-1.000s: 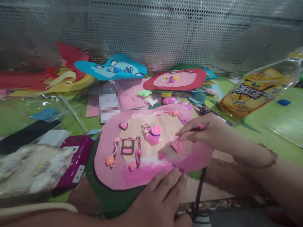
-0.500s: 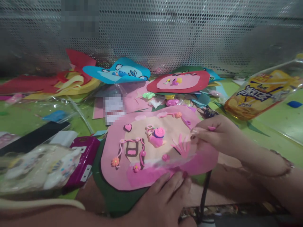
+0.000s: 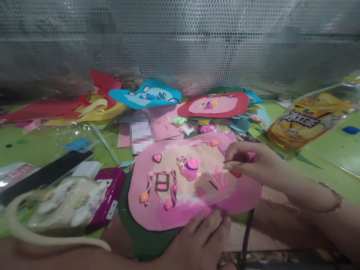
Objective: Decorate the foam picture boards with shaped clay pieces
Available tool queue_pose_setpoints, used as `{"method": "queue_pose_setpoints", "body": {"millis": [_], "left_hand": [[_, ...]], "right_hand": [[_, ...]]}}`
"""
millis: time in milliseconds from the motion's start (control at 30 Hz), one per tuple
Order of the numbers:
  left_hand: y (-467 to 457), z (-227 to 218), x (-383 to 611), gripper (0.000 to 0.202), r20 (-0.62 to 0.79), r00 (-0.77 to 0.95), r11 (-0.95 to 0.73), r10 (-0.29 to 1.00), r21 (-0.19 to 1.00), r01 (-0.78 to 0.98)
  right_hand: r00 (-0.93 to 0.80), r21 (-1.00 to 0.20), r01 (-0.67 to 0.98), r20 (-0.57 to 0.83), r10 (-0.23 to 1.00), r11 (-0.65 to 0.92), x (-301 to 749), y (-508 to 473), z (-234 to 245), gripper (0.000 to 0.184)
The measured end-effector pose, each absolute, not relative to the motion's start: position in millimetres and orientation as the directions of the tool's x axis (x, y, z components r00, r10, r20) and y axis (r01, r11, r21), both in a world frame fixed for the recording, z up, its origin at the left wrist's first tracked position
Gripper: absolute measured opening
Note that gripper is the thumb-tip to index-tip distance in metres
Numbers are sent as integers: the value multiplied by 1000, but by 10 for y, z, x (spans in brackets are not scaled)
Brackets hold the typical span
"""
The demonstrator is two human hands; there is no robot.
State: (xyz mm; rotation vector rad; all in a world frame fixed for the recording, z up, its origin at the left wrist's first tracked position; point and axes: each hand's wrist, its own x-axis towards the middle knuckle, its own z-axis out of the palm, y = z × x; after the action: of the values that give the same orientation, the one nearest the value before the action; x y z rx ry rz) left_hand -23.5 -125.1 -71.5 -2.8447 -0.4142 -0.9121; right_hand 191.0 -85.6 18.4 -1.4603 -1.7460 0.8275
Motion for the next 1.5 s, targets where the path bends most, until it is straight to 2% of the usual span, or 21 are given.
{"method": "queue_pose_setpoints", "body": {"millis": [100,333,567,733,900,1000,1233,1367,1500], "left_hand": [[-1253,-744,-243,41,580,787,-956,211,-45,290],[-1274,-743,-264,43,471,856,-963,215,-42,265],[-1306,-695,-259,35,549,788,-956,279,78,283],[-1310,-699,-262,35,548,789,-957,278,88,277],[-1305,-688,-256,37,517,809,-957,278,78,278],[-1302,-688,-256,37,508,816,-958,278,81,276],[-1323,-720,-273,38,481,832,-960,275,87,267],[-1318,-733,-264,37,502,819,-958,277,83,273],[-1309,-734,-268,39,452,852,-963,264,70,261]], "right_hand": [[-101,-822,555,91,991,132,1942,-844,147,18],[-124,-780,621,0,992,77,2009,-806,122,23],[-198,-745,650,24,980,149,1981,-782,208,20],[-203,-758,638,9,979,139,1949,-806,227,43],[-168,-755,646,3,986,112,1936,-848,242,54],[-180,-736,662,30,983,144,1940,-846,248,50],[-207,-715,674,63,976,189,1956,-808,223,17],[-207,-694,697,49,977,183,1968,-792,189,13],[-223,-710,686,1,975,158,1967,-794,198,20]]}}
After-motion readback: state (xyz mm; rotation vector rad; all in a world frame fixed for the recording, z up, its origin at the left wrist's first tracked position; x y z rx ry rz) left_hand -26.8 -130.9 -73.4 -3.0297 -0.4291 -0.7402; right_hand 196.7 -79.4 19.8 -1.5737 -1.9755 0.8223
